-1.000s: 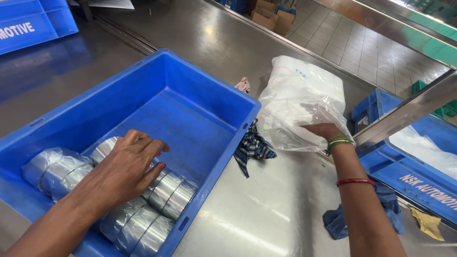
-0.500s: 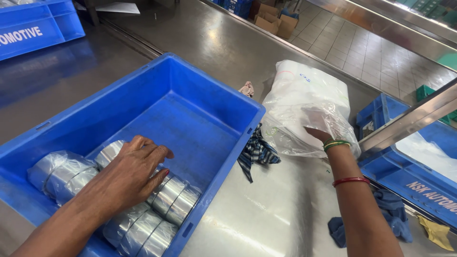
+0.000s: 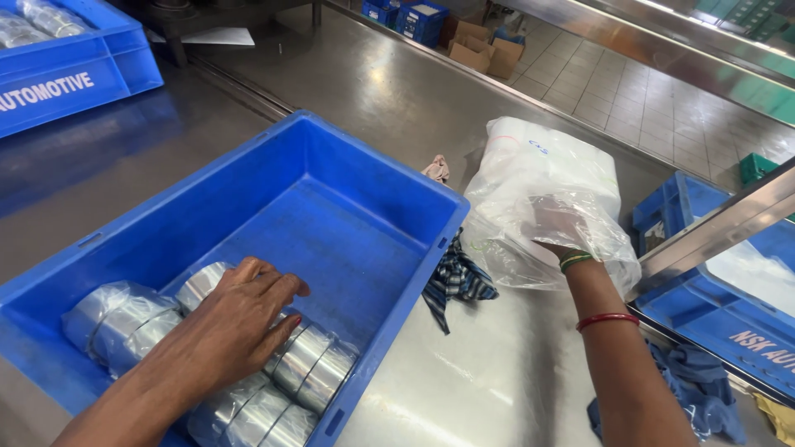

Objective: Packaging and organizing metal ring components into plastic bags on an assembly table.

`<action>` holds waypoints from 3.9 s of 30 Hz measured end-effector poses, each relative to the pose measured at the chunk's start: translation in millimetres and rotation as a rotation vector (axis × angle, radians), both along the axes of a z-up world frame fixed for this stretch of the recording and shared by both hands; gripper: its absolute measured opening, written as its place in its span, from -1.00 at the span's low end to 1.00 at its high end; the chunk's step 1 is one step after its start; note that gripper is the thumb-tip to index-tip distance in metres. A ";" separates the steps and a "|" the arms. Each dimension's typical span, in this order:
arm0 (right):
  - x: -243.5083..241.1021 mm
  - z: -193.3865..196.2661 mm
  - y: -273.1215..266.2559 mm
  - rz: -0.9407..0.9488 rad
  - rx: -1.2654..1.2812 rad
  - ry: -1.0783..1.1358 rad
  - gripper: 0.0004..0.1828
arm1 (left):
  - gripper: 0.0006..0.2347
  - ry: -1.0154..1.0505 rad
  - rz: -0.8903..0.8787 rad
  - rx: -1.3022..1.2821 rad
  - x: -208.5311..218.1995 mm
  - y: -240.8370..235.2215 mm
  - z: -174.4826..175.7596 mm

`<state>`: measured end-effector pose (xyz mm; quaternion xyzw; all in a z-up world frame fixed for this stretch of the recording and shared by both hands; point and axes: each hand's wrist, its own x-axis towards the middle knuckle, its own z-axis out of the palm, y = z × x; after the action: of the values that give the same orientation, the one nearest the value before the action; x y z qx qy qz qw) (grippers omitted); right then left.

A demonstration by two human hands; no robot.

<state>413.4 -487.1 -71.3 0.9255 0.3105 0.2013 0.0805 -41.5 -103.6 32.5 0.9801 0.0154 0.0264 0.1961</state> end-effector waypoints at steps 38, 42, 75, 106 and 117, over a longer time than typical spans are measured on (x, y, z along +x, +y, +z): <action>-492.6 124.4 -120.5 -0.012 1.971 0.814 -0.36 | -0.17 0.113 -0.052 -1.697 -89.0 -267.7 -79.8; -513.1 113.7 -124.4 -0.029 2.108 0.884 -0.25 | -0.01 0.327 -0.193 -1.841 -95.4 -299.4 -105.0; -578.0 34.1 -158.4 -0.410 2.018 0.935 -0.24 | -0.51 0.298 -0.171 -1.196 -165.4 -291.2 -100.0; -541.8 53.0 -154.2 -0.286 1.286 1.330 -0.38 | -0.81 -0.293 -0.245 -0.410 -117.6 -228.4 29.8; -575.0 71.0 -255.4 -0.318 1.451 0.789 -0.55 | -0.90 -0.036 -0.416 0.073 -169.5 -337.2 -93.5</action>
<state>-161.5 -742.5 -0.3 0.7830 -0.0244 -0.0012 -0.6216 -211.0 -440.8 -61.0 0.9680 -0.1918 0.0032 0.1617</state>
